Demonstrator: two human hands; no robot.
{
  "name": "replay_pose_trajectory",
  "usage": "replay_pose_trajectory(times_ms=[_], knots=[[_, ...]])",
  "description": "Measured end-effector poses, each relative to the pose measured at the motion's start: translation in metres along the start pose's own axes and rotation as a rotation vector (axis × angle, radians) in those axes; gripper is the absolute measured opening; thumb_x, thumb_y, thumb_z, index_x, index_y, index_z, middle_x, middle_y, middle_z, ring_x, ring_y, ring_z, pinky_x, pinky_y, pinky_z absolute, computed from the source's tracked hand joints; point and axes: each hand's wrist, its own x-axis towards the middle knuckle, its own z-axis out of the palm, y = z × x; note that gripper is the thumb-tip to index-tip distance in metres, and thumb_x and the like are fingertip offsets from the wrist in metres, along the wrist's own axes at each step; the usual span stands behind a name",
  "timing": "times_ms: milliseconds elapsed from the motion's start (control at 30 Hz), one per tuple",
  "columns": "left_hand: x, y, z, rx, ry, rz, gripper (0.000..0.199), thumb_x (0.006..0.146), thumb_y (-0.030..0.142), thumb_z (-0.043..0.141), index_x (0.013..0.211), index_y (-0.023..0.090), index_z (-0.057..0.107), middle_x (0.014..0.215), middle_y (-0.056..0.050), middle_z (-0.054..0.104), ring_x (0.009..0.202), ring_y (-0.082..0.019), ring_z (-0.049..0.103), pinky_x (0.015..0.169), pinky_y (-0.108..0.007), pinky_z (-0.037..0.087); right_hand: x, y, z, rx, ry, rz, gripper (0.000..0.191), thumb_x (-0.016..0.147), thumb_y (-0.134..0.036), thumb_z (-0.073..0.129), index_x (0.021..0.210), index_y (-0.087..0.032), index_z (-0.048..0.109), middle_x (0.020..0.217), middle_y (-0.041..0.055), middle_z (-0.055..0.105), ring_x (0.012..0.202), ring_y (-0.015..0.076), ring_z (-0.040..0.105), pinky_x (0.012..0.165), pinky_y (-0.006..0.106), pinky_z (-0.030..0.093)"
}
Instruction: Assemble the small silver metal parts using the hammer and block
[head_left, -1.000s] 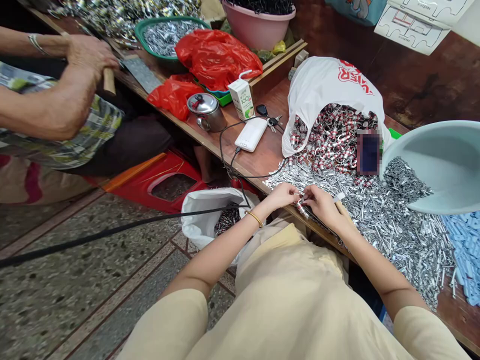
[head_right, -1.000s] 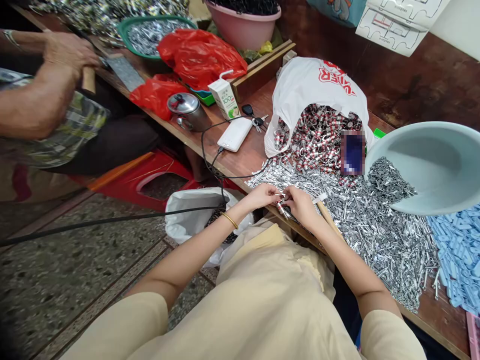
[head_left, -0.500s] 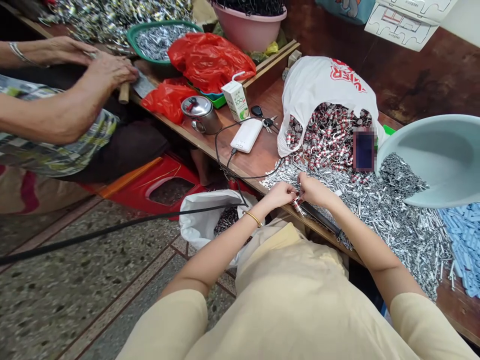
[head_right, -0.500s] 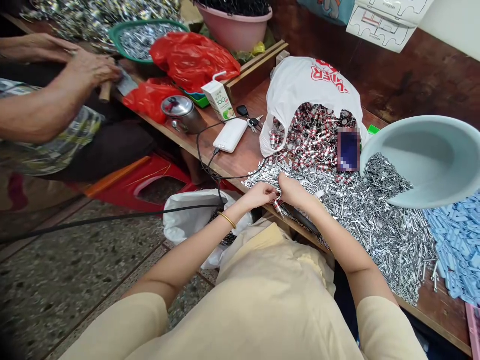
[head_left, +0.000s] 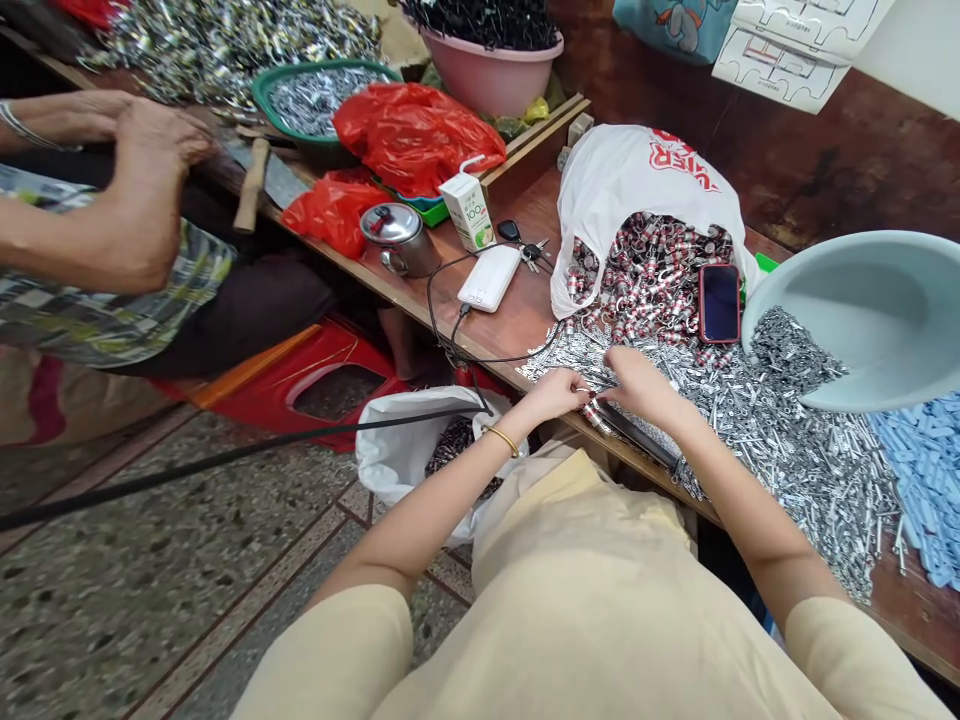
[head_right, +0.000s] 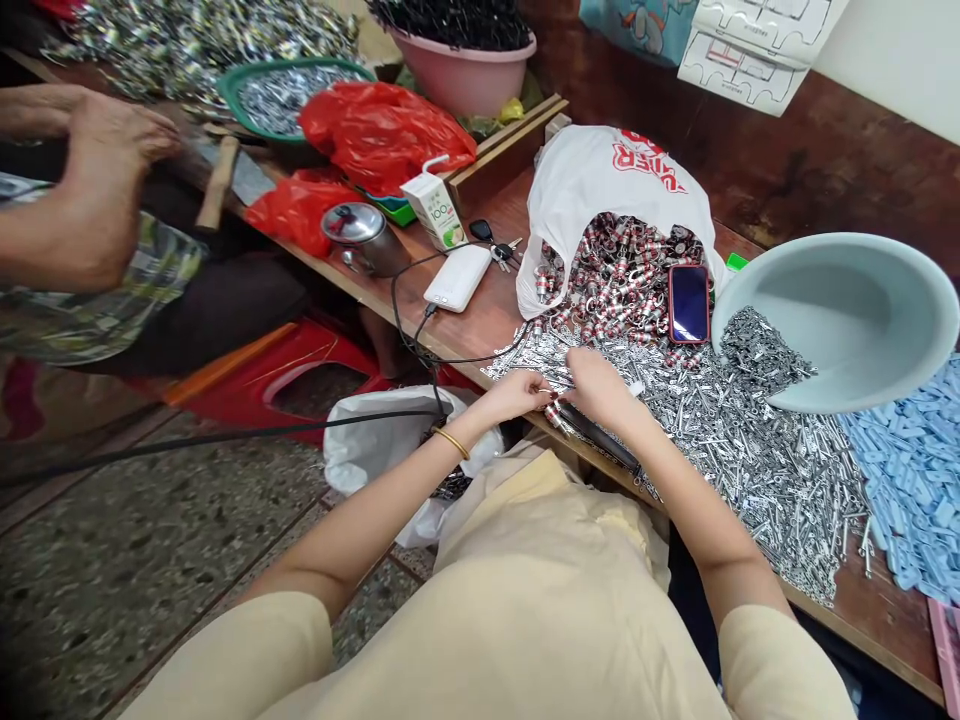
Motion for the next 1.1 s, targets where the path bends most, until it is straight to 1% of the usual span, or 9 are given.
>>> replay_pose_trajectory(times_ms=[100, 200, 300, 433, 567, 733, 867, 1000, 1100], knots=[[-0.002, 0.001, 0.0, 0.019, 0.018, 0.036, 0.015, 0.07, 0.024, 0.057, 0.064, 0.015, 0.067, 0.056, 0.002, 0.055, 0.059, -0.013, 0.046, 0.058, -0.025, 0.03, -0.055, 0.028, 0.008, -0.191, 0.144, 0.174, 0.026, 0.096, -0.037, 0.063, 0.106, -0.014, 0.058, 0.103, 0.0167, 0.067, 0.097, 0.0284, 0.061, 0.08, 0.036, 0.047], [0.0, -0.002, 0.001, 0.011, 0.029, 0.037, 0.014, 0.069, 0.025, 0.059, 0.063, 0.015, 0.066, 0.053, 0.002, 0.053, 0.058, -0.013, 0.045, 0.057, -0.025, 0.03, -0.102, 0.054, 0.027, -0.307, 0.032, 0.351, 0.022, 0.094, -0.038, 0.066, 0.094, -0.018, 0.055, 0.085, 0.0113, 0.066, 0.082, 0.026, 0.063, 0.067, 0.031, 0.04], [0.003, -0.006, 0.003, 0.009, 0.031, 0.035, 0.013, 0.069, 0.026, 0.059, 0.063, 0.015, 0.065, 0.053, 0.003, 0.052, 0.058, -0.013, 0.044, 0.057, -0.025, 0.03, -0.123, 0.063, 0.039, -0.213, -0.004, 0.346, 0.015, 0.097, -0.032, 0.059, 0.097, -0.018, 0.054, 0.083, 0.0096, 0.066, 0.078, 0.0241, 0.063, 0.065, 0.03, 0.039], [0.003, -0.006, 0.003, 0.006, 0.022, 0.045, 0.014, 0.069, 0.027, 0.059, 0.062, 0.015, 0.064, 0.052, 0.003, 0.049, 0.057, -0.012, 0.043, 0.056, -0.025, 0.029, -0.124, 0.052, 0.032, 0.065, 0.129, 0.238, 0.024, 0.104, -0.032, 0.038, 0.11, -0.017, 0.056, 0.088, 0.0094, 0.068, 0.076, 0.0225, 0.063, 0.068, 0.031, 0.044], [0.001, -0.004, 0.003, 0.007, 0.033, 0.039, 0.016, 0.069, 0.028, 0.059, 0.062, 0.015, 0.064, 0.051, 0.004, 0.048, 0.055, -0.012, 0.041, 0.056, -0.025, 0.029, -0.12, 0.031, 0.022, 0.26, 0.117, 0.1, 0.039, 0.105, -0.032, 0.033, 0.135, -0.019, 0.053, 0.108, 0.0111, 0.071, 0.087, 0.0219, 0.068, 0.076, 0.032, 0.051], [-0.001, -0.001, 0.003, 0.002, 0.042, 0.032, 0.016, 0.07, 0.025, 0.06, 0.061, 0.014, 0.066, 0.053, 0.002, 0.053, 0.056, -0.012, 0.043, 0.056, -0.025, 0.029, -0.11, 0.008, 0.026, 0.006, 0.101, 0.073, 0.055, 0.104, -0.024, 0.033, 0.158, -0.025, 0.037, 0.104, 0.0111, 0.069, 0.085, 0.0226, 0.066, 0.069, 0.029, 0.05], [-0.002, 0.0, 0.003, -0.011, 0.033, 0.039, 0.014, 0.069, 0.02, 0.058, 0.061, 0.014, 0.067, 0.054, 0.002, 0.056, 0.057, -0.012, 0.046, 0.057, -0.025, 0.03, -0.101, 0.0, 0.029, -0.138, -0.02, 0.051, 0.058, 0.101, -0.017, 0.036, 0.159, -0.025, 0.037, 0.095, 0.0088, 0.067, 0.071, 0.0183, 0.062, 0.064, 0.026, 0.046], [-0.004, 0.002, 0.001, -0.021, 0.026, 0.039, 0.014, 0.071, 0.02, 0.059, 0.062, 0.014, 0.068, 0.056, 0.001, 0.058, 0.058, -0.013, 0.049, 0.059, -0.025, 0.031, -0.102, -0.001, 0.027, -0.135, 0.064, 0.053, 0.056, 0.105, -0.021, 0.032, 0.16, -0.025, 0.035, 0.099, 0.0095, 0.066, 0.076, 0.0188, 0.063, 0.064, 0.026, 0.046], [-0.005, 0.004, 0.001, -0.016, 0.028, 0.036, 0.014, 0.071, 0.018, 0.058, 0.062, 0.014, 0.067, 0.058, 0.001, 0.06, 0.06, -0.013, 0.051, 0.06, -0.025, 0.032, -0.103, -0.004, 0.027, -0.181, 0.014, 0.057, 0.059, 0.102, -0.016, 0.036, 0.16, -0.027, 0.036, 0.097, 0.0087, 0.065, 0.076, 0.0193, 0.063, 0.062, 0.026, 0.045]])
